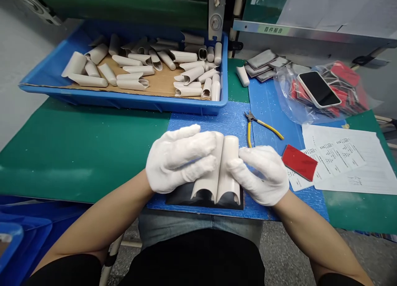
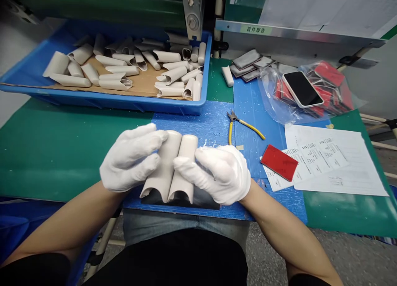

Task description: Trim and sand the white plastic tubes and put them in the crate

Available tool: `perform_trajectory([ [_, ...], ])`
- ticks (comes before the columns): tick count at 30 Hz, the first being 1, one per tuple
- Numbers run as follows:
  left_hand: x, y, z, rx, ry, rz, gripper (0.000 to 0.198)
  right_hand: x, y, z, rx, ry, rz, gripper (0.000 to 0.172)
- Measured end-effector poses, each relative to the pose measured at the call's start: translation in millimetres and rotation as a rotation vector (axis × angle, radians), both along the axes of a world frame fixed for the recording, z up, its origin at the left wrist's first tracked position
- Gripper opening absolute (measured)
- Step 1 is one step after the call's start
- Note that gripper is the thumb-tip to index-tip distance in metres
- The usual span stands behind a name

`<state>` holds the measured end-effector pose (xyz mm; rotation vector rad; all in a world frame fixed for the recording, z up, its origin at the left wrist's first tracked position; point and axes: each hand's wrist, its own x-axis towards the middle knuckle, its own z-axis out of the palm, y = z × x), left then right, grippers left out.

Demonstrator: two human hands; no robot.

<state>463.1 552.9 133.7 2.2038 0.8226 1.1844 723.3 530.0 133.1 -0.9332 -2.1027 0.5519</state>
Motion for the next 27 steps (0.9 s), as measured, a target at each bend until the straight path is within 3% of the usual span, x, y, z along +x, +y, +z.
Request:
perform_trajectory([
  [2,-4.1,0.0,-2.1,0.082,0.031,0.009,0.020,2.7,-1.5,-0.8,0.241,0.026,0.059,0.024],
  [4,-6.6,-0.4,-5.1,0.079,0.052,0.044,0.025,3.0,-2.3,-0.4,0.371,0.026,0.046,0.027],
  [8,-7.8,0.7,-9.0,0.023,0.054,0.078,0.028,-0.2,-1.4,5.6,0.203,-0.053,0.027,0.025],
  [11,-6.8,6.9,-6.8,0.160,0.061,0.013,0.019,-0.8,3.4,6.6,0.110,-0.102,0.029,0.031],
  [14,-1.7,15.0,-5.7,0.299,0.182,-0.004,0.024,0.7,10.8,-1.9,0.140,-0.089,0.057,0.030],
  [18,13.8,19.7,-20.8,0.181,0.329,-0.002,0.035,2.1,19.4,-22.3,0.320,-0.231,0.046,0.041],
  [20,22.6,19.8,-33.1,0.088,0.342,0.060,0.040,1.5,24.0,-30.5,0.350,-0.360,-0.029,0.051],
  [24,30.0,23.7,-45.3,0.008,0.404,0.296,0.033,2.8,40.7,-31.4,0.209,-0.634,-0.162,0.062],
  [27,24.5,30.5,-38.8,-0.044,0.612,0.543,0.025,13.2,56.7,-23.9,-0.002,-0.756,-0.477,0.084],
])
